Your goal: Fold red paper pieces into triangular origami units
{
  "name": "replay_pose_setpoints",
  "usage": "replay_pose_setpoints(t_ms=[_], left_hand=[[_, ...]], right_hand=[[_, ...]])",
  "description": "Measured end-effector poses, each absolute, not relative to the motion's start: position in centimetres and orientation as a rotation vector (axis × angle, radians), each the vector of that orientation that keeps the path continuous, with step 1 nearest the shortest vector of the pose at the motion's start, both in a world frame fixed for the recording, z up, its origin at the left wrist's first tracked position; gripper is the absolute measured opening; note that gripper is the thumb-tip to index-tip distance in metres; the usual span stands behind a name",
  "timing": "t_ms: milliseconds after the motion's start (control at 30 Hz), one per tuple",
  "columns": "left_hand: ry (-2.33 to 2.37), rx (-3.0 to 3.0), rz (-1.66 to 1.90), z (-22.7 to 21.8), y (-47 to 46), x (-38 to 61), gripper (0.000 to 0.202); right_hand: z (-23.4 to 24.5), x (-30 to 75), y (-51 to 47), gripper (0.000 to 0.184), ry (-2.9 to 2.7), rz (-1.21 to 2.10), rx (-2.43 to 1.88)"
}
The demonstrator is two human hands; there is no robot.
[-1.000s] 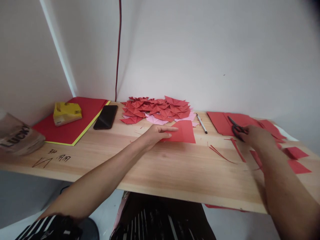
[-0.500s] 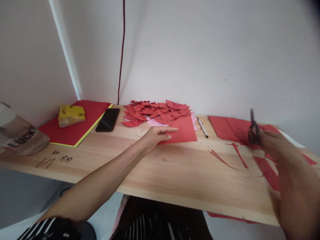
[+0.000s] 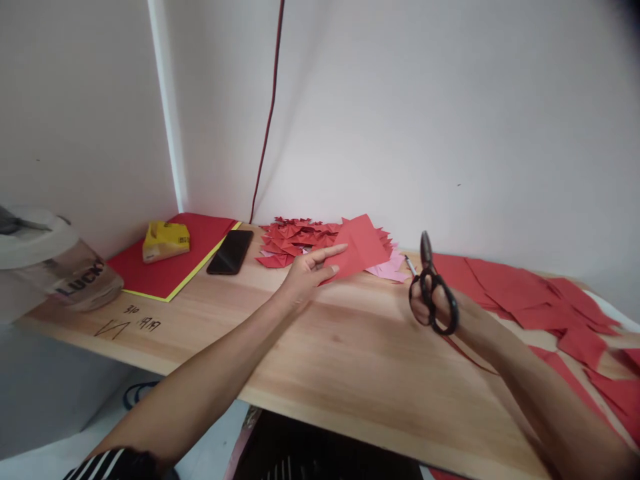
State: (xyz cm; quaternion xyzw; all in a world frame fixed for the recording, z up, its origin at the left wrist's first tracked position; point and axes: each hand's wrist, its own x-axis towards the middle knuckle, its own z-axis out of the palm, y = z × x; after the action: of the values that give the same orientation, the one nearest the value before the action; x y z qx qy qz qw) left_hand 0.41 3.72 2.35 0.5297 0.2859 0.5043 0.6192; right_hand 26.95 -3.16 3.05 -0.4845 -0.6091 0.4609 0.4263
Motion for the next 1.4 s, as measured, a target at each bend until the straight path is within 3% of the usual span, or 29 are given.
replay_pose_setpoints(t_ms=[333, 1400], left_hand=[[0.651, 1.293, 1.234, 2.9, 3.1, 0.4, 0.047], [0.721, 1.517, 1.099, 1.5, 2.0, 1.6, 0.042]], right_hand=[[2.6, 24.8, -4.0, 0.054, -1.979, 1.299, -1.229], [0.4, 24.5, -3.4, 0.060, -1.877, 1.241, -1.293]])
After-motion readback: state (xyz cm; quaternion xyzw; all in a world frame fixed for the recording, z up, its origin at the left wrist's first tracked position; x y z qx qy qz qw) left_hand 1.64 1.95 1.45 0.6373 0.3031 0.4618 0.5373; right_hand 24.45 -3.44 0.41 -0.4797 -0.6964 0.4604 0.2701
